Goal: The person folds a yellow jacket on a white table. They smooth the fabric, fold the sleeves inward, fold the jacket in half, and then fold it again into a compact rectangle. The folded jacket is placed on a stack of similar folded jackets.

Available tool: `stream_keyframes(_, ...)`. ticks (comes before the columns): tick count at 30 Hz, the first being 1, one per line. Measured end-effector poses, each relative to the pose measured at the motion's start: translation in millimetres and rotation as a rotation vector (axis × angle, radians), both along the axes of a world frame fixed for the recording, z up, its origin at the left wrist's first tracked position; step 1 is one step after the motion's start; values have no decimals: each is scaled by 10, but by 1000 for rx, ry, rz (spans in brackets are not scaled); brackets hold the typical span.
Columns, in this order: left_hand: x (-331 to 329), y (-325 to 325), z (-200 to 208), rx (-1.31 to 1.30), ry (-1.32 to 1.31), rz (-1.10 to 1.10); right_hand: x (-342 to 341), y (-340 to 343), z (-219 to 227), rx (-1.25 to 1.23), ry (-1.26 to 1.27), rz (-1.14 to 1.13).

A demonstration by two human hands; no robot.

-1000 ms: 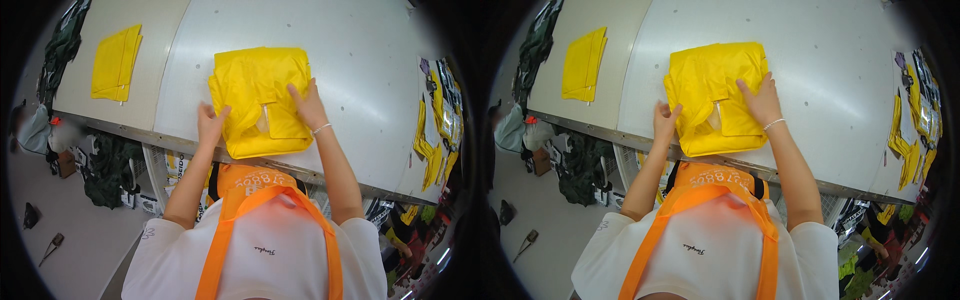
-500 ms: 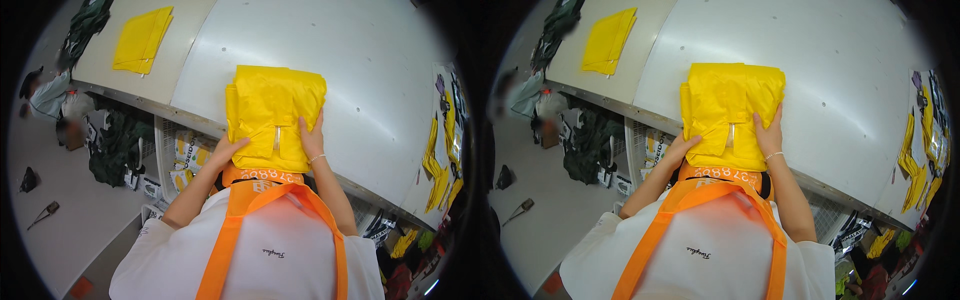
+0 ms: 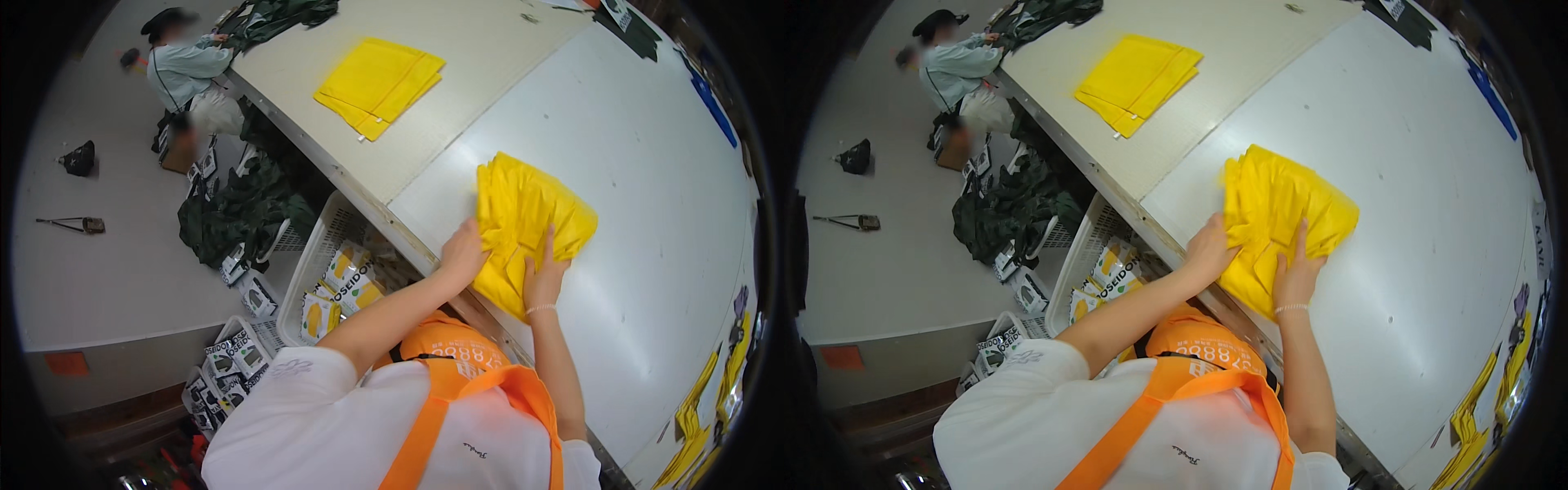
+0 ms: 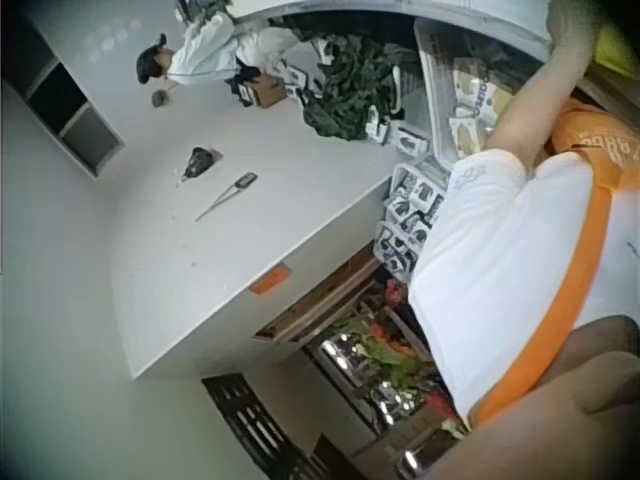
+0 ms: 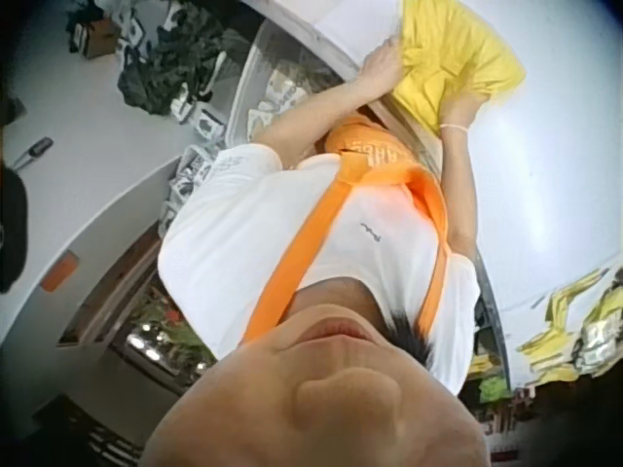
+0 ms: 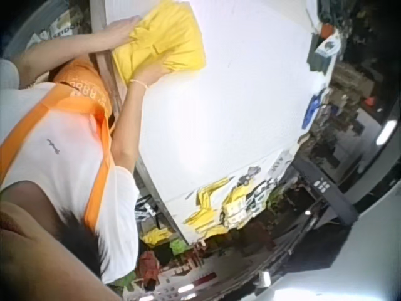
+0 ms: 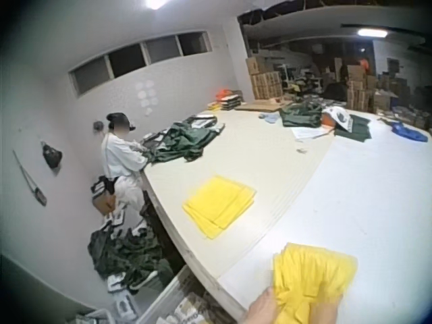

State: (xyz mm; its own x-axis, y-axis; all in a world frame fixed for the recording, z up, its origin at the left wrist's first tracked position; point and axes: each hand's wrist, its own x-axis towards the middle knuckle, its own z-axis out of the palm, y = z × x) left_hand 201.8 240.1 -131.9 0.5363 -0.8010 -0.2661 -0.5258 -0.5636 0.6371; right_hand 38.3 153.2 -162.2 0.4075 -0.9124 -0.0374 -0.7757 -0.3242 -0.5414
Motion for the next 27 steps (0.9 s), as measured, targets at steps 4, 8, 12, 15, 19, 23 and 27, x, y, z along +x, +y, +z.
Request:
stream_keyframes(4,292,-579,-89,-37,-19,-110,1031,-477,567,218,251,-9)
stream_keyframes(8,200,-792,-581,-416,-125,-344,1790,-619,1021,89,836,121)
stream_keyframes(12,528,-742,-365,-116,104,-787,1835,-710,361,-250,1035,262)
stream_keyframes(15,1486,-796,92,28,267,-532,1764,-721,403,-170,831,302)
stream_keyframes(19,3017,-1350,-283,-130,-496,52,1779,-689,320,-262,863,323)
stream_keyframes(23,3488,-1383,-1085,-137,-736,44,1787,-849,430,-44,799,358)
stream_keyframes(27,2663,-1295,-1160,-35,-710,-95,1538,-1031,496,-75,710,407)
